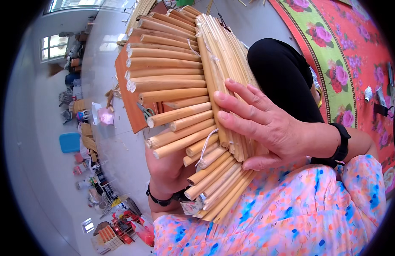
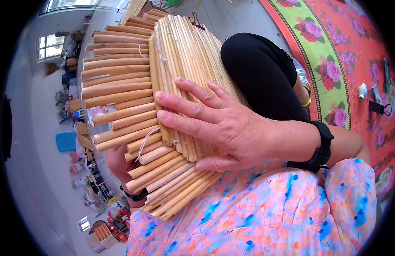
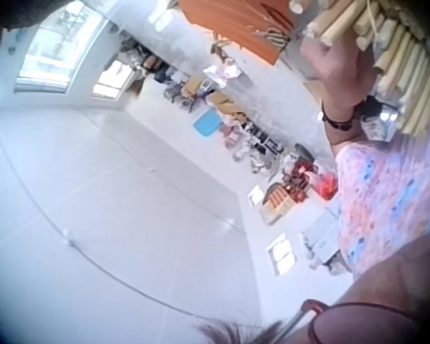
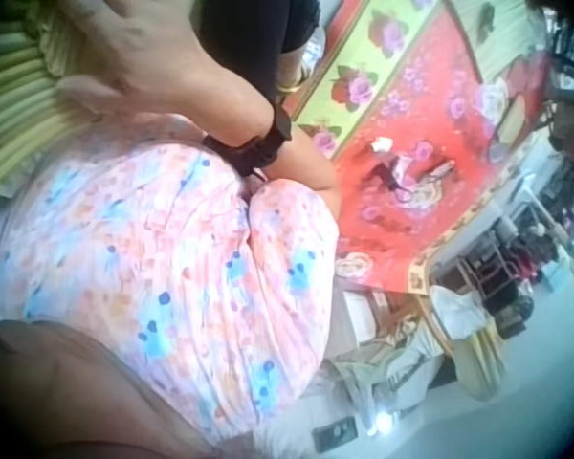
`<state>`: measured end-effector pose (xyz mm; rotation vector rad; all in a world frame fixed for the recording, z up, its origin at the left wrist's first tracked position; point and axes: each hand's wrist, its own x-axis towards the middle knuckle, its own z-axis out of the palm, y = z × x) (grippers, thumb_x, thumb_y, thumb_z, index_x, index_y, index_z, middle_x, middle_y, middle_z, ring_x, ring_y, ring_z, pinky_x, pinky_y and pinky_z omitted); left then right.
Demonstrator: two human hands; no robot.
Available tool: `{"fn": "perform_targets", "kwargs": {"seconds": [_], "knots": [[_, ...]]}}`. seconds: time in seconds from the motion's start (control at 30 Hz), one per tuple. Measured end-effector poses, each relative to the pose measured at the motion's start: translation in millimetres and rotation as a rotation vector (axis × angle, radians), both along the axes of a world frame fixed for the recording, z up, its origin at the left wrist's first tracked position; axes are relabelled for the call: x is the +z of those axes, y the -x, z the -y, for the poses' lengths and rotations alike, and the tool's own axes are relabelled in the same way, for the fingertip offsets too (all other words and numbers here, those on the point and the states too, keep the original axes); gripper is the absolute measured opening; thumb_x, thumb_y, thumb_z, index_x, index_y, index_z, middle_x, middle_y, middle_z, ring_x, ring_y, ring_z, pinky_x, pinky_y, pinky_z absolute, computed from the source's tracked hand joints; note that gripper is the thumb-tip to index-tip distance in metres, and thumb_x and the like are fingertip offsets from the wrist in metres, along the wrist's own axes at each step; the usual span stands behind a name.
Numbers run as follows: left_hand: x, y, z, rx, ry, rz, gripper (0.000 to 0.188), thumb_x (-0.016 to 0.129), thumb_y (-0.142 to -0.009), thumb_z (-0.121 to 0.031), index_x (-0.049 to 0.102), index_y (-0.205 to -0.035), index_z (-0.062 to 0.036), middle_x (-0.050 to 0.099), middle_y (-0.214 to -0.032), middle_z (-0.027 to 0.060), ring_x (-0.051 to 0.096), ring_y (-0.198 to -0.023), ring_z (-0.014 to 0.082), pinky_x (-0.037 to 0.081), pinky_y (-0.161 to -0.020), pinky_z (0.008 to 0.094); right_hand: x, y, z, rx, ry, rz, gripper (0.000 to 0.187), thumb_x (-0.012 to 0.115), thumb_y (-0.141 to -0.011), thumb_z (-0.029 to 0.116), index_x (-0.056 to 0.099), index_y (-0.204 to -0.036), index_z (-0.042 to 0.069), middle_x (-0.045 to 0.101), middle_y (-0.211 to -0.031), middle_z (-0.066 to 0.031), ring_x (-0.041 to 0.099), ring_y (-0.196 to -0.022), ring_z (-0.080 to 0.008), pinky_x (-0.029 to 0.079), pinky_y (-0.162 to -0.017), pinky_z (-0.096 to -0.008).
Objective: The person assembles a circular wooden product by threading a white string through holes in wooden slats, using a small wire tool and cutting excess string with shears.
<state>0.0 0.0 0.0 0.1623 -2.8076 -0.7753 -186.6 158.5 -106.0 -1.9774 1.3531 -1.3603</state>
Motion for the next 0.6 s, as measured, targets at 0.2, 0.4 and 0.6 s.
{"fn": "perform_targets", "kwargs": {"seconds": [0.2, 0.4, 0.6], "knots": [[-8.2, 1.8, 12.1, -0.101, -0.027, -0.039, 0.038, 0.070, -0.067, -0.005, 0.070, -0.104, 0.0018, 0.068, -0.107, 0.0196, 0.067, -0.096, 0.0375, 0.053, -0.084, 0.0407, -0.7, -2.3, -0.3, -0.003, 0.011, 0.005, 0.090, 0.068, -0.085, 0.047, 0.024, -0.154, 0.010, 0.015, -0.161, -0.0161, 0.009, -0.147, -0.0431, 0.015, -0.114, -0.0579], [-2.8, -9.0, 14.8, -0.021, 0.034, 0.070, 0.033, 0.068, -0.071, -0.002, 0.071, -0.105, -0.0013, 0.069, -0.106, 0.0175, 0.067, -0.094, 0.0353, 0.053, -0.082, 0.0394, 6.0, 0.0, 0.0, -0.037, -0.004, -0.028, 0.088, 0.067, -0.083, 0.051, 0.029, -0.151, 0.011, 0.020, -0.159, -0.0149, 0.016, -0.146, -0.0421, 0.015, -0.113, -0.0596], [6.3, -35.5, 13.5, 0.179, -0.069, 0.101, 0.030, 0.064, -0.074, 0.008, 0.069, -0.102, 0.0000, 0.067, -0.097, 0.0140, 0.065, -0.084, 0.0332, 0.051, -0.073, 0.0375, 8.6, 0.6, 0.2, -0.052, -0.010, -0.031, 0.085, 0.066, -0.082, 0.054, 0.034, -0.150, 0.013, 0.024, -0.158, -0.0129, 0.020, -0.145, -0.0413, 0.016, -0.112, -0.0612]]}}
